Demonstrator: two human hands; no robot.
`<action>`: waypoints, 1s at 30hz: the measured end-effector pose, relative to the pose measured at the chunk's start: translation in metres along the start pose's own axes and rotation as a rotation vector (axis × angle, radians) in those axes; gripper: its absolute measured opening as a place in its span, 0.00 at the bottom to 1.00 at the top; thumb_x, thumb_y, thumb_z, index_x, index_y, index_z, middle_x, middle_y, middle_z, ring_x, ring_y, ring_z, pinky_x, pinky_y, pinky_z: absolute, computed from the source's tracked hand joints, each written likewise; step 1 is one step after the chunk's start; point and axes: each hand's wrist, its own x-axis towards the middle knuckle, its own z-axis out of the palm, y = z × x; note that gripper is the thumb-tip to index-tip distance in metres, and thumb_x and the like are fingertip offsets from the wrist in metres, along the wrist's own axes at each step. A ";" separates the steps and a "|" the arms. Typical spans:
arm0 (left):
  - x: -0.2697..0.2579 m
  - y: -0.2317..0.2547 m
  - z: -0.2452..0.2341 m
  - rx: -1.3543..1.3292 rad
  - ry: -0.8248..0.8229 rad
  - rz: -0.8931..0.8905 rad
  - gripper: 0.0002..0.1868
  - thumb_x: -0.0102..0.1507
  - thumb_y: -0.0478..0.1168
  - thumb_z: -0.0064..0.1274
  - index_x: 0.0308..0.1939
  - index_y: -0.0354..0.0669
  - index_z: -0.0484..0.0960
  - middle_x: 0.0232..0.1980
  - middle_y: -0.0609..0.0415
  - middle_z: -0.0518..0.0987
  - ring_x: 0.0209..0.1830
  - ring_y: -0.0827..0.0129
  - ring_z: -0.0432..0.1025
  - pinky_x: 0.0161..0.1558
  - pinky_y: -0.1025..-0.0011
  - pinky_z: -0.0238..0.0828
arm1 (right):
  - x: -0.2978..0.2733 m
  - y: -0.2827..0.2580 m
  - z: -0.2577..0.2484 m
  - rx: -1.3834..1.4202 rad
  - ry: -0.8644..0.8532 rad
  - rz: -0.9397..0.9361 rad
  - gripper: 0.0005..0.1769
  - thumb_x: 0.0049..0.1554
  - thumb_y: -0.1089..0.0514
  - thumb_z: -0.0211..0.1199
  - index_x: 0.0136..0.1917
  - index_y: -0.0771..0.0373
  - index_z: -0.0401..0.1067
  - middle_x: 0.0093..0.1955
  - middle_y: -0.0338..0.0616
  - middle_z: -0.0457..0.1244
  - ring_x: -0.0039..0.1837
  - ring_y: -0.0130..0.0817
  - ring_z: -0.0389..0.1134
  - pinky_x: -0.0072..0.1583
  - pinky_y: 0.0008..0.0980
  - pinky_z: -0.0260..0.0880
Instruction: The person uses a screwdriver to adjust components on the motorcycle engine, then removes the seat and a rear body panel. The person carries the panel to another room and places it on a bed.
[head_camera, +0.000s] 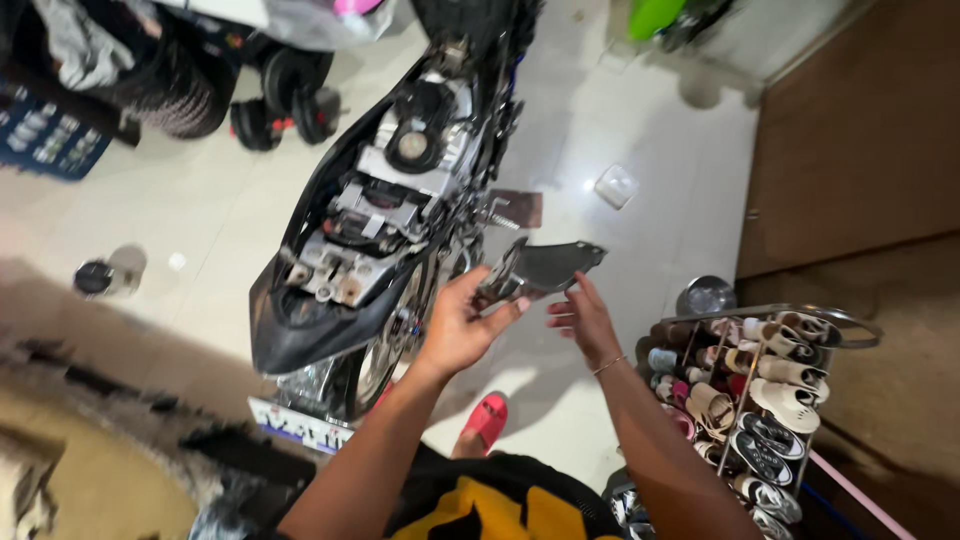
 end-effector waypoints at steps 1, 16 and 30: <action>-0.003 0.001 -0.003 -0.008 -0.021 0.005 0.09 0.61 0.33 0.65 0.41 0.39 0.80 0.37 0.61 0.80 0.37 0.82 0.72 0.38 0.79 0.71 | -0.005 -0.001 0.003 0.054 -0.022 -0.010 0.38 0.61 0.42 0.48 0.82 0.44 0.49 0.54 0.55 0.66 0.51 0.46 0.69 0.49 0.40 0.67; 0.010 0.023 -0.138 -0.238 -0.157 0.128 0.08 0.63 0.32 0.64 0.43 0.37 0.80 0.43 0.58 0.83 0.41 0.79 0.74 0.43 0.78 0.74 | -0.043 -0.026 0.143 0.281 0.151 -0.298 0.43 0.58 0.43 0.60 0.81 0.53 0.47 0.54 0.46 0.64 0.47 0.35 0.71 0.43 0.34 0.73; -0.019 0.075 -0.350 -0.575 -0.022 0.159 0.09 0.71 0.37 0.49 0.52 0.37 0.75 0.54 0.43 0.81 0.54 0.61 0.79 0.53 0.58 0.82 | -0.168 -0.067 0.281 -0.876 0.573 -0.556 0.44 0.48 0.41 0.73 0.72 0.57 0.62 0.47 0.48 0.70 0.44 0.46 0.74 0.46 0.41 0.71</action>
